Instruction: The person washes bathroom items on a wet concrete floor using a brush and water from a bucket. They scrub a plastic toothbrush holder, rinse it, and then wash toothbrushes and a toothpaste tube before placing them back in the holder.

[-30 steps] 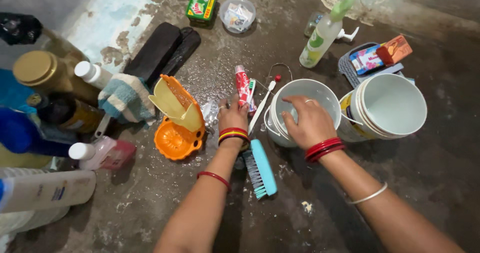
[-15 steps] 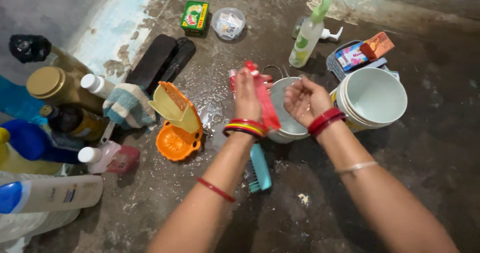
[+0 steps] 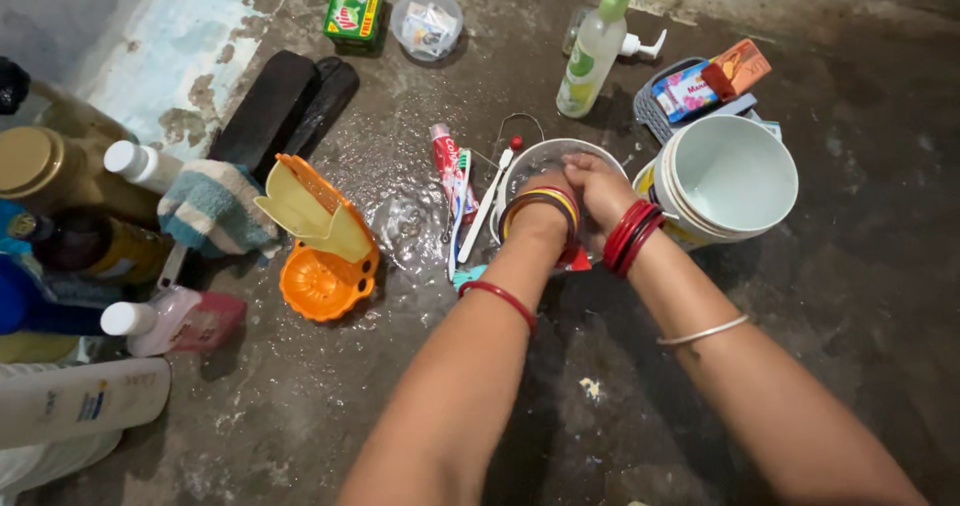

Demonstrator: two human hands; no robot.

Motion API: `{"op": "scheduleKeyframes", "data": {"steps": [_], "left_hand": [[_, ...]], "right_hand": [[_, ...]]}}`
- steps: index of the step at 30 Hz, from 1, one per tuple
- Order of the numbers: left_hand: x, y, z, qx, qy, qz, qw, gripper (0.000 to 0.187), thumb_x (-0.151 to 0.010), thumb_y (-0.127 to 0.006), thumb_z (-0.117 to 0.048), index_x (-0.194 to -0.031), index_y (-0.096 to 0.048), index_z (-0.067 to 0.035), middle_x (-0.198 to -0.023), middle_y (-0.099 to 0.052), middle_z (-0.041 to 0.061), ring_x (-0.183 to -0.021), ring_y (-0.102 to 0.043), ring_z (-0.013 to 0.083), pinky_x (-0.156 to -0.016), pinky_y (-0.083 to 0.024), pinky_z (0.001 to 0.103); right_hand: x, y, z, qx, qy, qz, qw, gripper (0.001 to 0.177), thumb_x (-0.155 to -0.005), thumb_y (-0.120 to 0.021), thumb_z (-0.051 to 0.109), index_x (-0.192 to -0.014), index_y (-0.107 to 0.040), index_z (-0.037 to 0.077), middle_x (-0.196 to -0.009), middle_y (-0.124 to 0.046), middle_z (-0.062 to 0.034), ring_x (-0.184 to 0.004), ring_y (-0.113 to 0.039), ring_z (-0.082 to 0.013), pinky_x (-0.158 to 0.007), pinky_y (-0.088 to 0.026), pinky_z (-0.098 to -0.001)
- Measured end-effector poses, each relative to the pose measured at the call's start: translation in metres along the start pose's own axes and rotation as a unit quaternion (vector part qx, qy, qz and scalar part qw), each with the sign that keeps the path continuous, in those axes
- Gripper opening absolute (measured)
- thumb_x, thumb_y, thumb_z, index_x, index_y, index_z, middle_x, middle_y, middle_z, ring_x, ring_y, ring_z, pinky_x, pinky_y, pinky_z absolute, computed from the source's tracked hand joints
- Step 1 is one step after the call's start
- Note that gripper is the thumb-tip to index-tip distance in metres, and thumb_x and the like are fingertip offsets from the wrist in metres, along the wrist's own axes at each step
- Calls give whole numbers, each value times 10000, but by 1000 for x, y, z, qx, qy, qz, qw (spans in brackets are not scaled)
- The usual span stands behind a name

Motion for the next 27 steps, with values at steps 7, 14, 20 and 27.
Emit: {"op": "scheduleKeyframes", "data": {"steps": [7,14,20,27], "left_hand": [[62,71,-29,197,-192,-126,953,405,-992,-593,-120,-1396,-563,-130,-1204,-704,244,-1121,-675,432,-911,-552,478],[95,118,-25,363,-213,-206,883,657,-821,-776,-264,-1373,-443,-135,-951,-754,172,-876,-759,367,-748,-569,434],[66,71,-11,116,-233,-132,956,343,-913,-700,-252,-1225,-674,-110,-1089,-738,195,-1015,-717,393,-864,-564,486],[40,25,-13,-132,-113,-12,985,311,-894,-660,-173,-1157,-718,-18,-1257,-657,228,-1122,-672,377,-918,-565,456]], "right_hand": [[43,-26,43,-211,113,117,964,169,-1089,-622,121,-1240,-638,47,-1045,-675,-46,-948,-636,-164,-923,-524,-321],[114,-51,155,-125,325,135,928,269,-1008,-671,-25,-1257,-625,63,-1114,-675,-44,-1039,-673,-162,-983,-566,-340],[131,-57,168,122,435,104,886,274,-1015,-720,3,-1258,-608,64,-1146,-677,-12,-1066,-654,-114,-976,-558,-301],[71,-44,69,707,254,5,660,260,-1000,-649,182,-1227,-596,66,-1016,-732,-240,-948,-711,-394,-801,-546,-500]]}}
Point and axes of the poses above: each hand's wrist, its own x-axis away from the middle knuckle, its own y-axis out of the back of the hand, z = x × y, the point moved 8 cm from there along -x, towards the middle knuckle
